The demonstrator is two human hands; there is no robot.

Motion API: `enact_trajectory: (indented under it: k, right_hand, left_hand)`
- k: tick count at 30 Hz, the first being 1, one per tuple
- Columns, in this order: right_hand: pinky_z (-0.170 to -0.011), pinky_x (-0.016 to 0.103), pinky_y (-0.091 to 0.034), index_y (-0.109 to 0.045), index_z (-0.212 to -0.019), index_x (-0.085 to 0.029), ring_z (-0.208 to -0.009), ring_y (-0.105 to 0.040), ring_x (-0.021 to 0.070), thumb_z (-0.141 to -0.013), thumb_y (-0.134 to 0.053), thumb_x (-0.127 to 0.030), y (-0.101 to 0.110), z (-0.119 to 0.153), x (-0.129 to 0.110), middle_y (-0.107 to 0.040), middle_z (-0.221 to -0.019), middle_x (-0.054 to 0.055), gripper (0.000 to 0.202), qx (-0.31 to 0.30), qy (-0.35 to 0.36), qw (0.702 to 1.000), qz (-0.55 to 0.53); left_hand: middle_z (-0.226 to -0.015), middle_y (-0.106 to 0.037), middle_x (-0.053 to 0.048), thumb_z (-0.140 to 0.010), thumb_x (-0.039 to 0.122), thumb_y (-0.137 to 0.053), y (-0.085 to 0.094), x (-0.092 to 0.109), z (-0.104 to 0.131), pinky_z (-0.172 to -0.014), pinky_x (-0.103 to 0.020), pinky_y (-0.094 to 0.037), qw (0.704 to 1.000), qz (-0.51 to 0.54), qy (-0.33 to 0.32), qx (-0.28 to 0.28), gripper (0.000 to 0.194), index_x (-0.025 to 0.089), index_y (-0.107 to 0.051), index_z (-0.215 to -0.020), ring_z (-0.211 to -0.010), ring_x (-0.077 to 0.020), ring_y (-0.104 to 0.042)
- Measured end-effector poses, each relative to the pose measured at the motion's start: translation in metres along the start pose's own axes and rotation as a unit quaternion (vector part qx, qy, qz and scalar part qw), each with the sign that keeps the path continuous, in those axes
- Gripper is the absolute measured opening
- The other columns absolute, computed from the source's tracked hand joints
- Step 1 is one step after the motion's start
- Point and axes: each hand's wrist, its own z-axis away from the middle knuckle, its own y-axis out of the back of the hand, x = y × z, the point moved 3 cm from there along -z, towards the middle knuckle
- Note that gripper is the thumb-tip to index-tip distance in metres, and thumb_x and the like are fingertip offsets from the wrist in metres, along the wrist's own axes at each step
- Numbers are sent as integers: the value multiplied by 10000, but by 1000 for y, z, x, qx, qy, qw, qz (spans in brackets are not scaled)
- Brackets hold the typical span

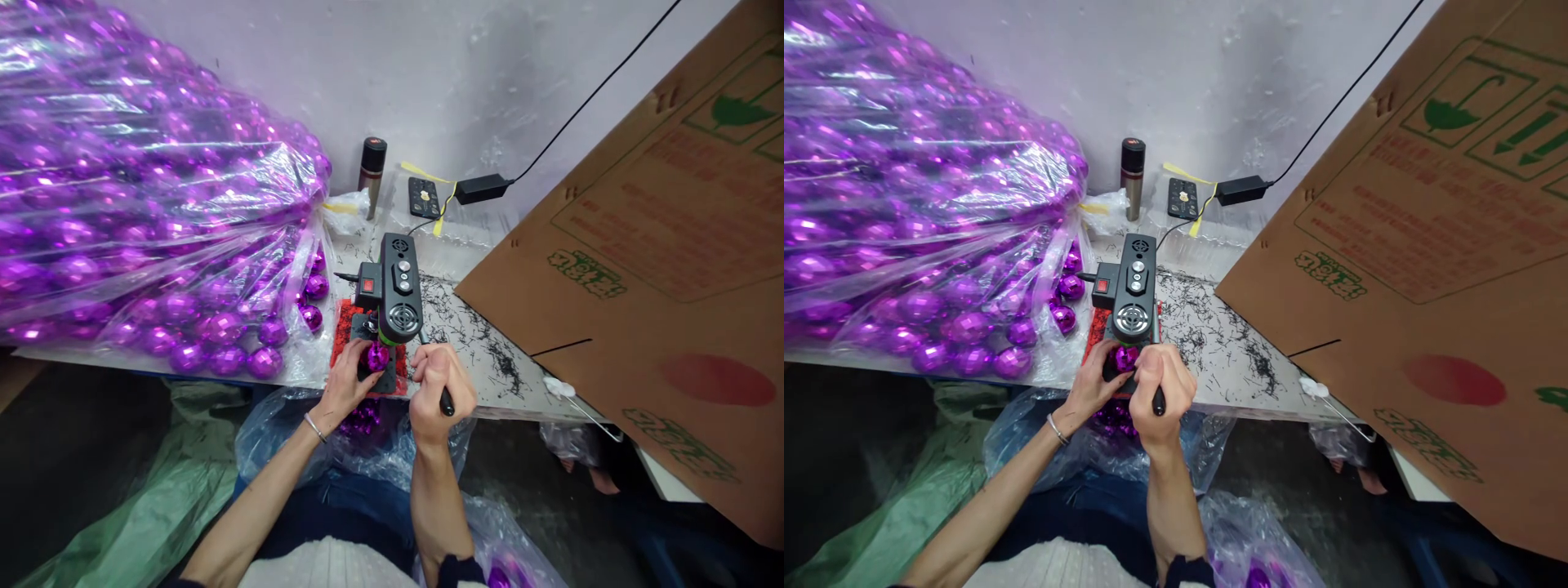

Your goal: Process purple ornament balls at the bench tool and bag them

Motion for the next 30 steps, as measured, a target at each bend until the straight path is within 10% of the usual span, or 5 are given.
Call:
enact_trajectory:
  k: [17, 30]
  right_hand:
    - [-712, 329, -505, -508, -751, -243, -607, -581, 121, -1135, -379, -261, -11, 56, 42, -609, -713, -33, 405, 46, 102, 994, 21]
    - [-711, 334, -515, -503, -746, -245, -612, -577, 122, -1149, -350, -262, -16, 64, 46, -591, -721, -36, 432, 77, 81, 994, 5]
  left_hand:
    - [-1393, -706, -147, -764, 495, -968, -3, -16, -6, -1248, -556, -469, 1000, 22, -7, 7, 594, 248, -702, -1234, -1404, -388, -641]
    - [-1414, -715, -140, -927, 389, -857, -10, -36, -2, -1132, -520, -592, 980, -130, -145, 27, 554, 241, -615, -1403, -1360, -335, -707]
